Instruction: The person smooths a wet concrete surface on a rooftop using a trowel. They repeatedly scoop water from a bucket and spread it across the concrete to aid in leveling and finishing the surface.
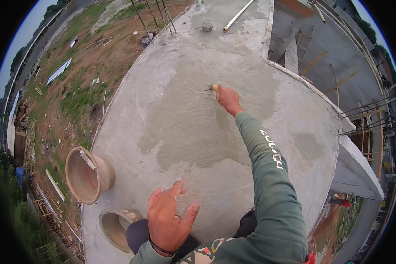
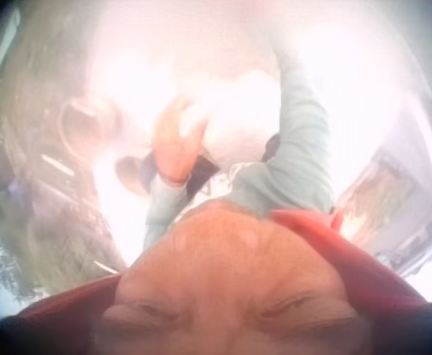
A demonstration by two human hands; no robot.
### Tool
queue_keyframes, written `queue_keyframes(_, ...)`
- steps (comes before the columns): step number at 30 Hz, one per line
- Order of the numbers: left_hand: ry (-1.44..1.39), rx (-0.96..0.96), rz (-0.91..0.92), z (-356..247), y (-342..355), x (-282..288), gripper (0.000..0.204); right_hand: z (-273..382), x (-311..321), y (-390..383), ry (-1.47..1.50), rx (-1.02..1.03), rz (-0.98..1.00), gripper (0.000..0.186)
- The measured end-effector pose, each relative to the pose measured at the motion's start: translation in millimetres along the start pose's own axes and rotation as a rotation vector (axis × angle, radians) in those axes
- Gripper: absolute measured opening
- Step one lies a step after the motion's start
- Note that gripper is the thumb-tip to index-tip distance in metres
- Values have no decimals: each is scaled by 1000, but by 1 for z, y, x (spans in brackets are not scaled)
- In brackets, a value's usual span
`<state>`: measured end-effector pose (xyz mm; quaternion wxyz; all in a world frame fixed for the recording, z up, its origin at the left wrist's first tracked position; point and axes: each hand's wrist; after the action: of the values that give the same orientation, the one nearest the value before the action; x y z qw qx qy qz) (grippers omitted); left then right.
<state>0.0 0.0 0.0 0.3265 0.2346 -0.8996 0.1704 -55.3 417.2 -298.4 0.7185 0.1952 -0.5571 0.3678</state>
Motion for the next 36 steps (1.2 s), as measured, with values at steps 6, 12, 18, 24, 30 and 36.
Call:
queue_keyframes(6, 148, 111, -106, -16, -30, -4, 55, -104, 40, 23, 23, -312, -179, 25)
queue_keyframes(12, 164, 212, -150, -38, -34, -22, 54, -74, 22, 4, 12, 325, -12, 29)
queue_keyframes(18, 174, 268, -145, -45, -40, -27, 53, -94, 57, 12, -149, 761, 324, 42)
queue_keyframes(24, 234, 327, -118, -51, -52, -33, 53, -49, 31, 43, -53, 479, 65, 35)
queue_keyframes(30, 188, 347, -203, -60, -54, -46, 52, 23, -5, 38, -172, 679, 194, 24)
queue_keyframes(36, 164, 429, -228, -60, -68, -44, 51, -22, 38, 25, -467, 982, 185, 28)
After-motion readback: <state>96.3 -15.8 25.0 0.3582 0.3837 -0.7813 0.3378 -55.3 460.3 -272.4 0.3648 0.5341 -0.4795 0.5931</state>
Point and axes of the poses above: each hand's wrist, its own y-axis towards the middle knuckle, its own x-axis out of the back of the hand, z = x × y, and after that the axes turned 10 degrees about z, right-handed
